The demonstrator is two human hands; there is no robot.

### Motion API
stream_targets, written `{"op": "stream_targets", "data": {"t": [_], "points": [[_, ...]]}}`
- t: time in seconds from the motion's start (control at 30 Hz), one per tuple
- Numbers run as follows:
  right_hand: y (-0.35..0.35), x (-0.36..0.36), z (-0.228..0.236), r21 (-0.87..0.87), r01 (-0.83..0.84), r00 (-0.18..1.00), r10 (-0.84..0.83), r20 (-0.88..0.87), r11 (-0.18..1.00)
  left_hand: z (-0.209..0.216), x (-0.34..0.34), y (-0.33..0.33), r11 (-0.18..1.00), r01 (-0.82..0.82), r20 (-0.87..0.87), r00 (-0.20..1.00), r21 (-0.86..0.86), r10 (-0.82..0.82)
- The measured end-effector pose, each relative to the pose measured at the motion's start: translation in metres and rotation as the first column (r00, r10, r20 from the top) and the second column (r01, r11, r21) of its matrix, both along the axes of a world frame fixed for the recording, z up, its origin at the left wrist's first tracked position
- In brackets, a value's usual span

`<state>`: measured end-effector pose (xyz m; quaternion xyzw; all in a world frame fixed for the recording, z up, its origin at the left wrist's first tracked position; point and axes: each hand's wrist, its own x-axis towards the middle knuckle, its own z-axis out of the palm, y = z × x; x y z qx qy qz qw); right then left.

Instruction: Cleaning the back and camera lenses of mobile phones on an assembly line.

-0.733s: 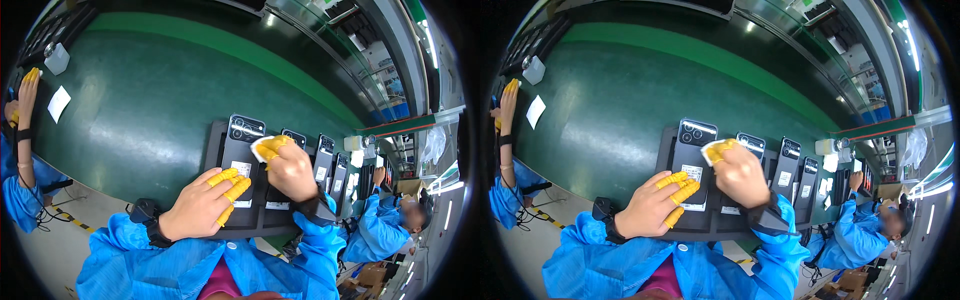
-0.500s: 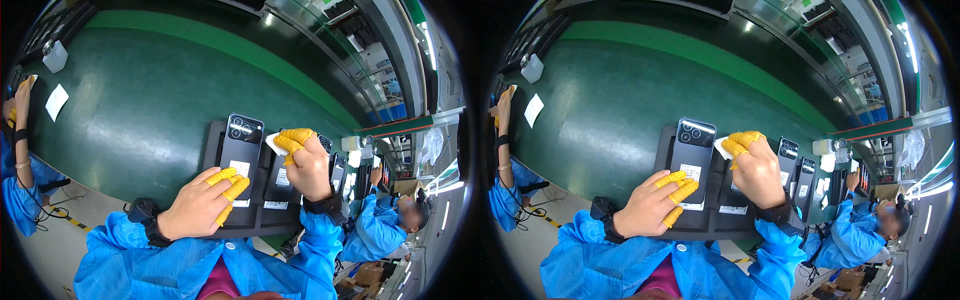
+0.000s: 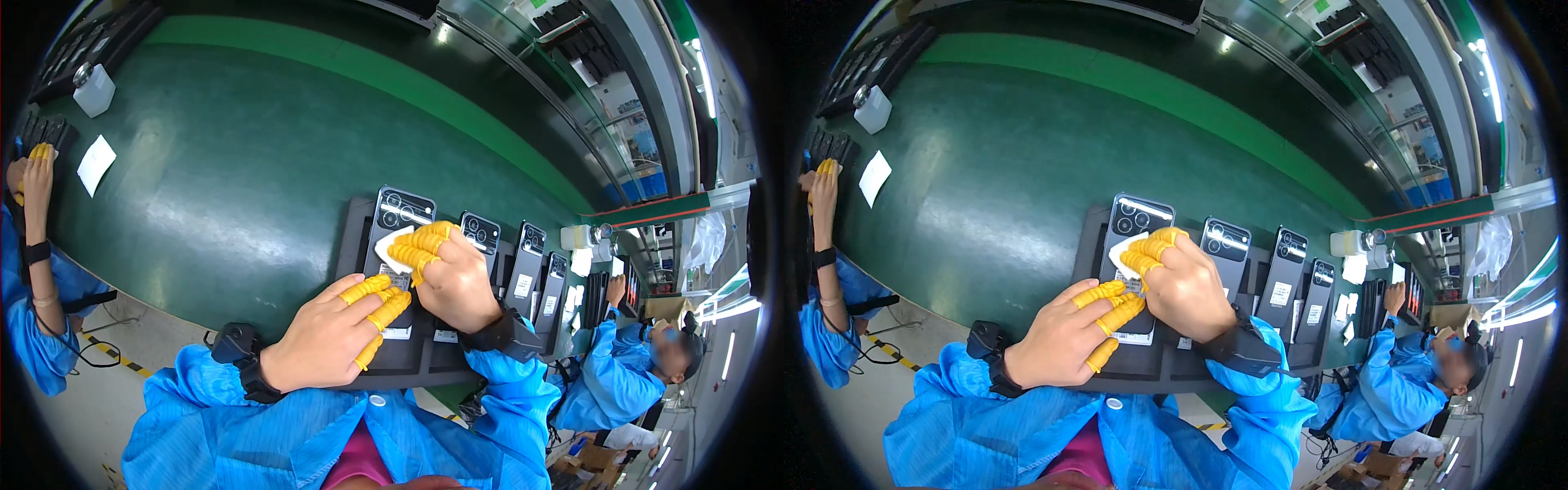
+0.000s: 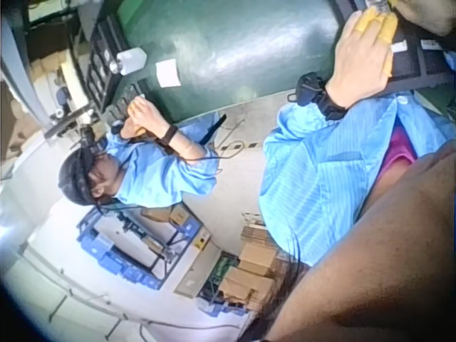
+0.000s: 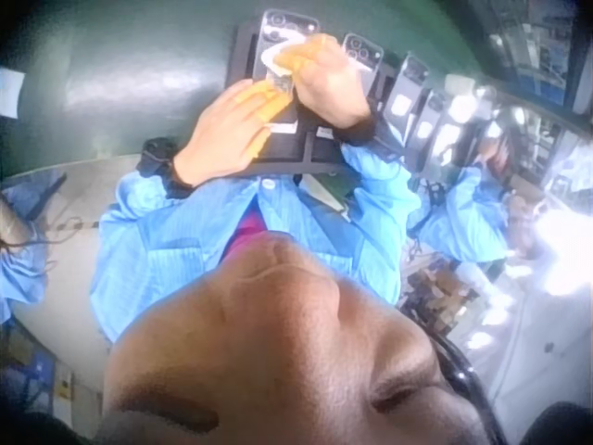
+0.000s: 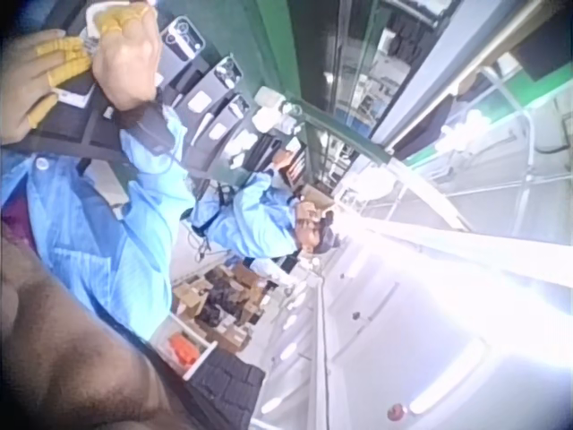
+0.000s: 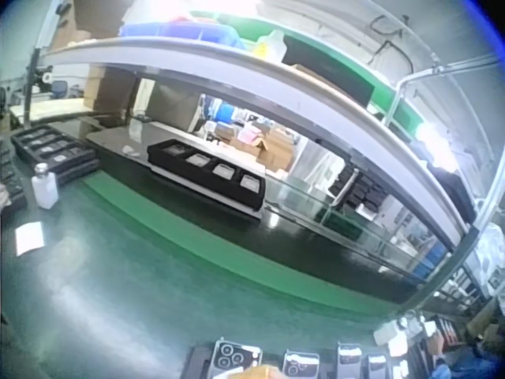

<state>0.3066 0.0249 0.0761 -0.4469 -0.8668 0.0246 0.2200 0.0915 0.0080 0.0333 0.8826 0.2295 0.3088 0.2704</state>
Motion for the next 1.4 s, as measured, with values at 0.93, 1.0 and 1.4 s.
{"op": "stream_targets", "data": {"t": [0.93, 1.0, 1.4], "points": [[0.016, 0.011, 0.010, 0.139, -0.135, 0.987, 0.121, 0.108, 0.981, 0.005, -0.001, 0.001, 0.999, 0.022, 0.002, 1.000, -0.036, -0.022], [0.010, 0.026, 0.013, 0.141, -0.092, 0.989, 0.074, 0.127, 0.986, 0.005, 0.000, 0.000, 0.999, 0.032, -0.014, 0.999, -0.035, -0.033], [0.036, 0.024, 0.028, 0.173, 0.031, 0.997, -0.042, 0.062, 0.984, 0.002, 0.001, 0.000, 1.000, 0.002, 0.015, 1.000, -0.007, -0.002]]}}
